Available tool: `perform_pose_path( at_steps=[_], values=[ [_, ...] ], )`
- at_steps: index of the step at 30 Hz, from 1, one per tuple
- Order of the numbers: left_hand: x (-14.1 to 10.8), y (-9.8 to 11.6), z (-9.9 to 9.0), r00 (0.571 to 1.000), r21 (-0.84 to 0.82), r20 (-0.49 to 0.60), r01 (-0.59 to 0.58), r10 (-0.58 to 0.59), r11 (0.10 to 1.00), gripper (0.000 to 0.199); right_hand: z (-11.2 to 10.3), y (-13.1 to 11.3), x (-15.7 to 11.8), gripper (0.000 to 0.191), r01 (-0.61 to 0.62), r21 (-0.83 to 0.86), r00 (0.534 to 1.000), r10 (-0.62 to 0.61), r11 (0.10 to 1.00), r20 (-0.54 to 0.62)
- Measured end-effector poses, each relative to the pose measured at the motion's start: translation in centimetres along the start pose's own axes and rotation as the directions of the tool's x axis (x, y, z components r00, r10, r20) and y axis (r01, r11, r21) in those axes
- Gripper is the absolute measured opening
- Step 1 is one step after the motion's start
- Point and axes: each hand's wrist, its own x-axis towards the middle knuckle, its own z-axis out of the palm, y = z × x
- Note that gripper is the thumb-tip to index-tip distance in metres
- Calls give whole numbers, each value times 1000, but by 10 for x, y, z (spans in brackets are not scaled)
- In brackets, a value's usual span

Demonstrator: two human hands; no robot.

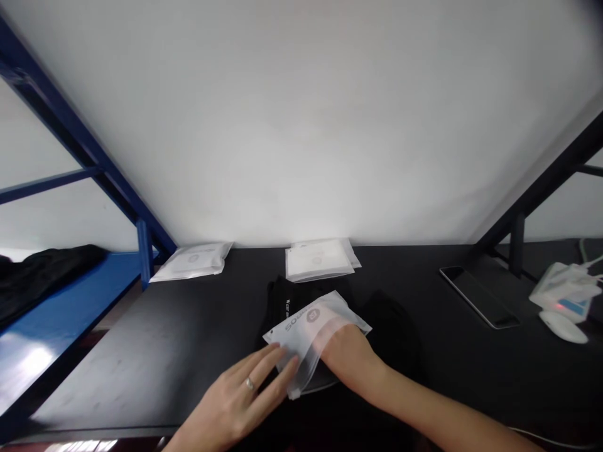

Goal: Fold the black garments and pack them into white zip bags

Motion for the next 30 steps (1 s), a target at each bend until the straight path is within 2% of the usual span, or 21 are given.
perform_pose_path(
  at_steps=[5, 8, 11, 13, 18, 22, 25, 27, 30],
  values=[
    [28, -33, 5, 993, 114, 106, -68, 56, 991, 42, -20, 12, -9, 29, 35, 30, 995, -32, 999, -93],
    [45, -57, 15, 989, 83, 64, -141, 136, 986, 44, -34, 17, -14, 26, 0, 20, 989, 3, 1000, -149],
    [59, -87, 34, 975, 16, 15, -220, 220, 975, 49, -49, 25, -15, 28, -60, -26, 955, 50, 998, -292],
    [68, -108, 50, 974, -33, 27, -223, 224, 974, 51, -57, 31, -14, 32, -87, -41, 921, 65, 995, -384],
    [92, -156, 88, 975, -68, 142, -161, 169, 985, 50, -61, 34, -19, 36, -115, -55, 897, 80, 992, -434],
    [107, -186, 115, 943, -61, 324, -63, 80, 996, 52, -42, 15, -26, 40, -123, 0, 918, 114, 992, -380],
    [110, -201, 129, 891, -35, 454, -1, 17, 999, 57, -24, -7, -29, 42, -183, 5, 955, 179, 983, -237],
    [107, -206, 131, 864, -7, 502, 40, -31, 999, 65, -17, -17, -30, 47, -224, 1, 966, 222, 975, -134],
    [97, -205, 121, 852, 37, 515, 91, -97, 995, 81, -21, -15, -35, 61, -237, 57, 969, 240, 970, -58]
  ],
)
